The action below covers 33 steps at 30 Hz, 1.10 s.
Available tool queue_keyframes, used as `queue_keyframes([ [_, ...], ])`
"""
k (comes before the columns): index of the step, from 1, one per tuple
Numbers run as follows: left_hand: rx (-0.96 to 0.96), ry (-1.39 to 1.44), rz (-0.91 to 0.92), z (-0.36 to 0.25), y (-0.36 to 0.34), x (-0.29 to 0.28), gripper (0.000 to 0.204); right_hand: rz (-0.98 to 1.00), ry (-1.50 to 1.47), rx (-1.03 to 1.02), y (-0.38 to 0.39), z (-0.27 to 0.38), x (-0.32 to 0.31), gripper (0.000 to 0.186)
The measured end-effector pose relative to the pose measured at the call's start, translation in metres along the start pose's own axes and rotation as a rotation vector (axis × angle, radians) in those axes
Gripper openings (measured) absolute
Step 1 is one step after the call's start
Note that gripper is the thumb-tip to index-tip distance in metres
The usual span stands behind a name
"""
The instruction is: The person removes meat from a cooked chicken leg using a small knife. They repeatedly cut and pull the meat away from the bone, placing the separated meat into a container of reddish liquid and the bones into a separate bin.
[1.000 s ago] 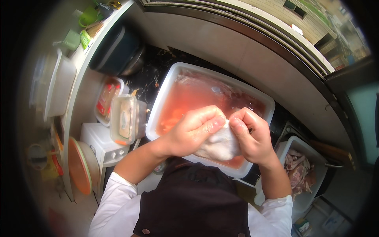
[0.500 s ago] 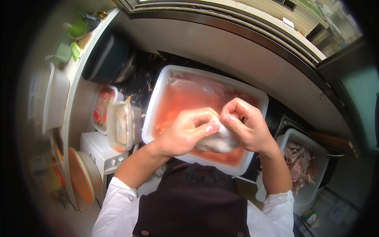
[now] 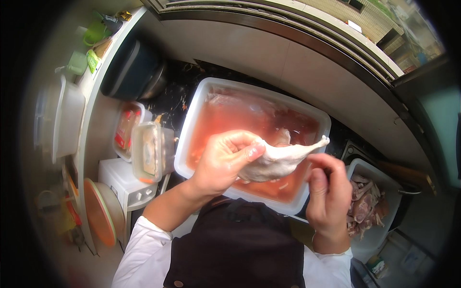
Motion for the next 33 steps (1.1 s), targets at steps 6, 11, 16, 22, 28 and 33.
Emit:
queue_keyframes([
  [6, -0.086, 0.086, -0.066, 0.004, 0.003, 0.002, 0.011, 0.135, -0.085, 0.126, 0.022, -0.010, 0.030, 0.016],
  [11, -0.056, 0.213, -0.066, 0.012, 0.005, 0.005, 0.012, 0.062, -0.103, 0.093, 0.023, -0.012, 0.042, 0.011],
  [16, -0.037, 0.283, -0.038, 0.016, 0.008, 0.005, 0.014, 0.025, -0.086, 0.133, 0.023, -0.011, 0.047, 0.010],
  [22, 0.000, 0.260, -0.047, 0.016, 0.013, 0.007, 0.012, 0.025, -0.051, 0.111, 0.022, -0.011, 0.053, 0.009],
  [28, 0.017, 0.268, -0.052, 0.019, 0.016, 0.009, 0.012, 0.012, 0.041, 0.084, 0.021, -0.014, 0.056, 0.007],
  [33, 0.005, 0.293, -0.040, 0.018, 0.014, 0.007, 0.012, -0.024, 0.008, 0.098, 0.022, -0.016, 0.058, 0.007],
])
Point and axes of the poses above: each hand's wrist, its own y-axis away from the middle knuckle, its own x-axis out of the palm, z = x × y, the point moved 1 cm from there along -y, towards the middle knuckle, and after that the axes turned 1 degree about -y, right-handed, at the moved point
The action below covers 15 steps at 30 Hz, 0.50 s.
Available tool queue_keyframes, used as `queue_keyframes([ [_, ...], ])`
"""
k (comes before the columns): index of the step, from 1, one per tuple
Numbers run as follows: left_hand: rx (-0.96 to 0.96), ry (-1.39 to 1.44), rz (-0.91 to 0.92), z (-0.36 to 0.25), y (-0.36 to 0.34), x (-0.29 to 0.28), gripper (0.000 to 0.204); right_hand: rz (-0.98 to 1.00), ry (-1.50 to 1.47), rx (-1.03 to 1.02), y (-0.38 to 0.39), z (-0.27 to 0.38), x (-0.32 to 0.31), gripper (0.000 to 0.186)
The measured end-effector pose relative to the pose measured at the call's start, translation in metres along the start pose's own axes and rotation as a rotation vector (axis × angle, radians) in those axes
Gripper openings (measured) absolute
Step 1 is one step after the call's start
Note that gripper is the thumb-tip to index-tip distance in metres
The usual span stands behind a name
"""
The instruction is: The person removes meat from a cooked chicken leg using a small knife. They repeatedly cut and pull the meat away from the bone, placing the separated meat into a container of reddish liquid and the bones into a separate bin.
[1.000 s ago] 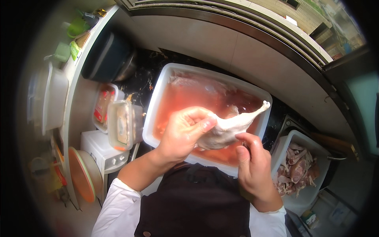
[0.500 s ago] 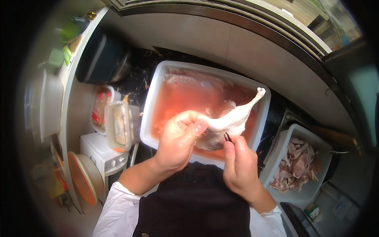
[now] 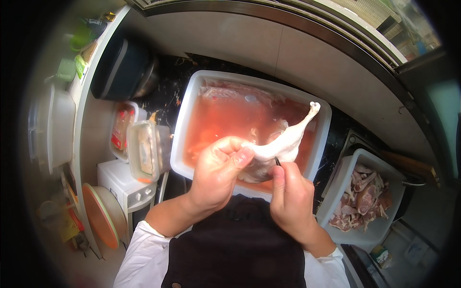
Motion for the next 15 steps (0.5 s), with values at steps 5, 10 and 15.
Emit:
queue_keyframes([
  [5, -0.037, 0.027, -0.032, -0.0035, 0.0011, 0.0037, 0.011, 0.065, -0.034, -0.003, -0.0003, 0.0008, -0.0033, 0.007],
  [10, -0.005, 0.003, -0.019, -0.0041, 0.0009, 0.0041, 0.012, 0.069, -0.049, 0.004, -0.0011, 0.0036, -0.0045, 0.010],
  [15, 0.022, -0.043, 0.011, -0.0025, 0.0016, 0.0012, 0.013, 0.075, -0.070, -0.048, -0.0014, 0.0011, -0.0044, 0.011],
])
Point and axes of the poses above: each hand's wrist, its own y-axis away from the middle knuckle, its own x-axis out of the palm, z = x × y, the point moved 1 cm from there along -y, towards the middle knuckle, and after that the axes turned 1 degree about -y, right-handed, at the moved point
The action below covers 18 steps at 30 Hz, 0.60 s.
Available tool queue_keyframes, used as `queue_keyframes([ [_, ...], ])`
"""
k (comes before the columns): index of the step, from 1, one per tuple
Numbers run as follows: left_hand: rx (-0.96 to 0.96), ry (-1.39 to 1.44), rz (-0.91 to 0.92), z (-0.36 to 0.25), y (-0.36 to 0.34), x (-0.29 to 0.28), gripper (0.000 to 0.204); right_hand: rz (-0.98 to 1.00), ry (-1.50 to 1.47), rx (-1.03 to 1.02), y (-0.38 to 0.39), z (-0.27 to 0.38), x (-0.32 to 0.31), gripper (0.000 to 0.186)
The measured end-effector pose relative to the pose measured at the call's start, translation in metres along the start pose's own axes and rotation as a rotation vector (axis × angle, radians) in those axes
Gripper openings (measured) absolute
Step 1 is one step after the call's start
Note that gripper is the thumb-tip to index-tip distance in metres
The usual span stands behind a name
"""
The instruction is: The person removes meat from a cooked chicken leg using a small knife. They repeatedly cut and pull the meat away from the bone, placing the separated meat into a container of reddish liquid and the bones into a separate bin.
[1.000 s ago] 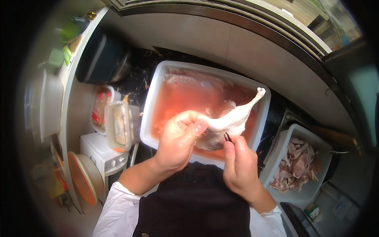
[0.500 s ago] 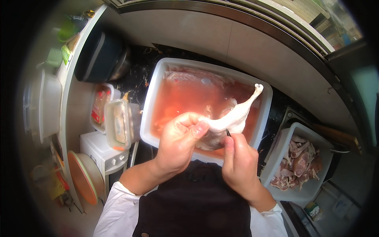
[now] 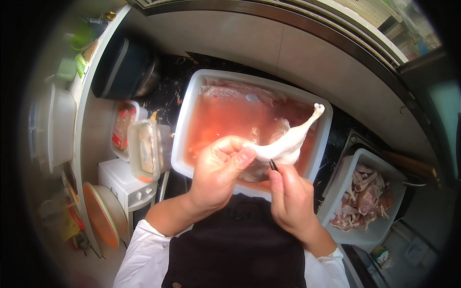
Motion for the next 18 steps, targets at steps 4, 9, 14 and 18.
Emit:
queue_keyframes([
  [4, -0.014, 0.001, -0.008, 0.0001, 0.0021, 0.0007, 0.013, -0.023, 0.030, -0.046, 0.0011, -0.0037, 0.0017, 0.010],
  [9, -0.008, 0.015, -0.009, 0.0000, 0.0028, 0.0033, 0.013, -0.042, 0.023, 0.002, 0.0039, -0.0046, 0.0008, 0.007],
  [14, -0.010, 0.010, -0.014, -0.0013, 0.0037, 0.0022, 0.012, -0.021, 0.008, -0.071, 0.0029, -0.0054, 0.0019, 0.009],
  [18, -0.018, 0.010, -0.032, 0.0004, 0.0037, 0.0020, 0.012, -0.012, 0.011, -0.085, 0.0025, -0.0062, 0.0015, 0.009],
])
Point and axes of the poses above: each hand's wrist, its own y-axis away from the middle knuckle, its own x-axis out of the palm, z = x × y, the point moved 1 cm from there along -y, towards the middle knuckle, and after that the axes turned 1 degree about -y, right-handed, at the moved point
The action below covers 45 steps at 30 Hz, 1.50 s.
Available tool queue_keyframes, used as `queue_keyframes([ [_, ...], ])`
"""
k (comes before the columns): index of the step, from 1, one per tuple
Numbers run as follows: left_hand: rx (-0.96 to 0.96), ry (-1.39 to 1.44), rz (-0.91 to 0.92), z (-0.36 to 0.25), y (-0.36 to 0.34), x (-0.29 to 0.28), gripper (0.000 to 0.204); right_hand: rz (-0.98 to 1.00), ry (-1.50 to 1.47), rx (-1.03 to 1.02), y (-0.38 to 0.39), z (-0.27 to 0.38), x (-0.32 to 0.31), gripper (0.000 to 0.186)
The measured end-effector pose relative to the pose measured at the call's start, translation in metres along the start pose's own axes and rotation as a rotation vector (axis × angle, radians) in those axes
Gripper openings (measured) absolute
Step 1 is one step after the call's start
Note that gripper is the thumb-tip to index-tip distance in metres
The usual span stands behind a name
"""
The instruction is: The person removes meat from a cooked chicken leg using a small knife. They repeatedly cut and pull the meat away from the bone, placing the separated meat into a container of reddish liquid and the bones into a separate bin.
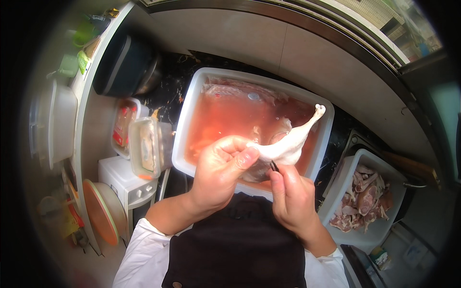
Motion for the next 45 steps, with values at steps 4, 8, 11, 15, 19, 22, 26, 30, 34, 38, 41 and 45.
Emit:
queue_keyframes([
  [4, -0.002, 0.000, 0.005, 0.0006, 0.0009, -0.0005, 0.012, 0.007, 0.005, -0.005, 0.0003, 0.0000, -0.0002, 0.008],
  [8, -0.006, -0.006, 0.017, -0.0007, 0.0024, -0.0008, 0.012, -0.005, 0.023, -0.018, 0.0007, -0.0003, 0.0003, 0.007],
  [11, 0.001, -0.007, 0.028, -0.0019, 0.0019, 0.0008, 0.011, -0.003, 0.032, -0.027, 0.0011, -0.0013, 0.0005, 0.006],
  [15, -0.031, 0.009, -0.023, -0.0034, 0.0035, 0.0053, 0.009, -0.019, 0.034, -0.023, 0.0021, -0.0023, 0.0009, 0.006],
  [19, -0.030, 0.008, -0.022, -0.0045, 0.0036, 0.0063, 0.010, -0.014, 0.008, -0.013, 0.0024, -0.0029, -0.0001, 0.006],
  [22, -0.024, 0.006, -0.007, -0.0038, 0.0037, 0.0042, 0.010, 0.000, 0.003, -0.009, 0.0026, -0.0023, -0.0012, 0.006],
  [26, -0.006, -0.004, 0.002, -0.0014, 0.0035, 0.0017, 0.010, 0.003, 0.009, -0.022, 0.0021, -0.0022, -0.0013, 0.007],
  [30, 0.001, -0.014, -0.007, -0.0001, 0.0046, 0.0012, 0.010, -0.001, 0.006, -0.026, 0.0025, -0.0027, -0.0009, 0.006],
  [34, 0.006, -0.021, 0.015, -0.0004, 0.0044, 0.0005, 0.010, -0.007, 0.019, -0.038, 0.0032, -0.0040, -0.0003, 0.006],
  [38, 0.010, -0.027, 0.018, -0.0017, 0.0034, 0.0017, 0.010, -0.019, 0.020, -0.038, 0.0035, -0.0044, -0.0003, 0.007],
  [41, -0.012, -0.019, -0.012, -0.0035, 0.0045, 0.0052, 0.010, -0.011, 0.024, -0.023, 0.0037, -0.0037, -0.0006, 0.008],
  [45, -0.021, -0.013, -0.020, -0.0058, 0.0048, 0.0090, 0.009, -0.019, 0.031, -0.027, 0.0032, -0.0034, -0.0001, 0.008],
])
Point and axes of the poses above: each hand's wrist, its own y-axis away from the middle knuckle, its own x-axis out of the palm, z = x × y, the point moved 1 cm from there along -y, towards the middle knuckle, and after that the axes turned 1 degree about -y, right-handed, at the moved point
